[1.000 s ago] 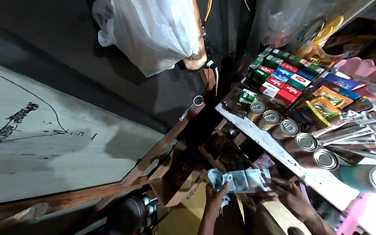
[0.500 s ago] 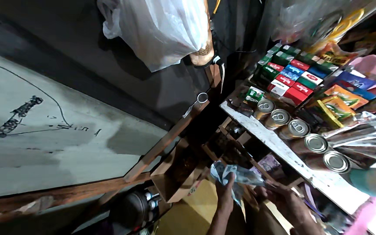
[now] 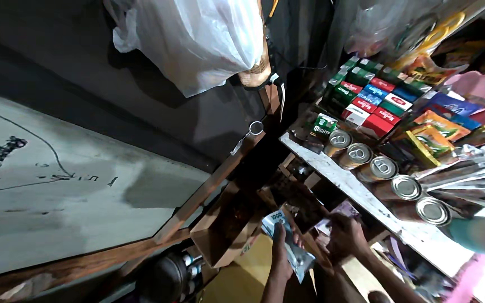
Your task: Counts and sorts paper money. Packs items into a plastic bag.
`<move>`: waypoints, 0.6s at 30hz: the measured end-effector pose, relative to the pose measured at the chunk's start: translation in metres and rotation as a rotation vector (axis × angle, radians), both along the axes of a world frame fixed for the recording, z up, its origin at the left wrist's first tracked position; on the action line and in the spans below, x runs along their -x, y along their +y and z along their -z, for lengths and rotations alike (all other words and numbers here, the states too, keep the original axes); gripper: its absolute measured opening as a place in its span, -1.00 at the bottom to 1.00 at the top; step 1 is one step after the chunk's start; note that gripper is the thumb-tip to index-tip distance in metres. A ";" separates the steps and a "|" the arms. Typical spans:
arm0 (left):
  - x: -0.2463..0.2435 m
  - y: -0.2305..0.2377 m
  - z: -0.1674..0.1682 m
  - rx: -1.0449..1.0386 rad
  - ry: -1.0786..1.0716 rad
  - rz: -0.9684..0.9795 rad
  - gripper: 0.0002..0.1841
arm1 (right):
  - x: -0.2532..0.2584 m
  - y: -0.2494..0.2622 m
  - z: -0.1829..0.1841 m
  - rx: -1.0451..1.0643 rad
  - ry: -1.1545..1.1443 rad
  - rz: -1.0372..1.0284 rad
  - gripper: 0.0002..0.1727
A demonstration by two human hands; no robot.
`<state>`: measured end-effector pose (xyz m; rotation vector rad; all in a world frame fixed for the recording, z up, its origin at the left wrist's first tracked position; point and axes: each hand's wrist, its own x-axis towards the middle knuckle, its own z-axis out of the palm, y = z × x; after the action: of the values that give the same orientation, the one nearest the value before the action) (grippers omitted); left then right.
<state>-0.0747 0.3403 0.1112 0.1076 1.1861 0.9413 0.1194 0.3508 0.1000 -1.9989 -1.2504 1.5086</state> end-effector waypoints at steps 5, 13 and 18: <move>-0.002 0.000 -0.011 0.027 0.044 0.180 -0.77 | 0.006 0.079 0.045 0.296 -0.349 -0.353 -0.53; -0.007 -0.002 -0.003 0.034 -0.053 0.219 -0.75 | 0.014 0.083 0.063 0.333 -0.398 -0.436 -0.52; -0.007 0.003 -0.005 0.042 0.099 0.279 -0.82 | 0.015 0.068 0.037 0.255 -0.507 -0.553 -0.55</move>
<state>-0.0672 0.3436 0.1166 0.2808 1.2441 0.6719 0.1042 0.4191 0.0634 -2.4361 -2.0397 1.4863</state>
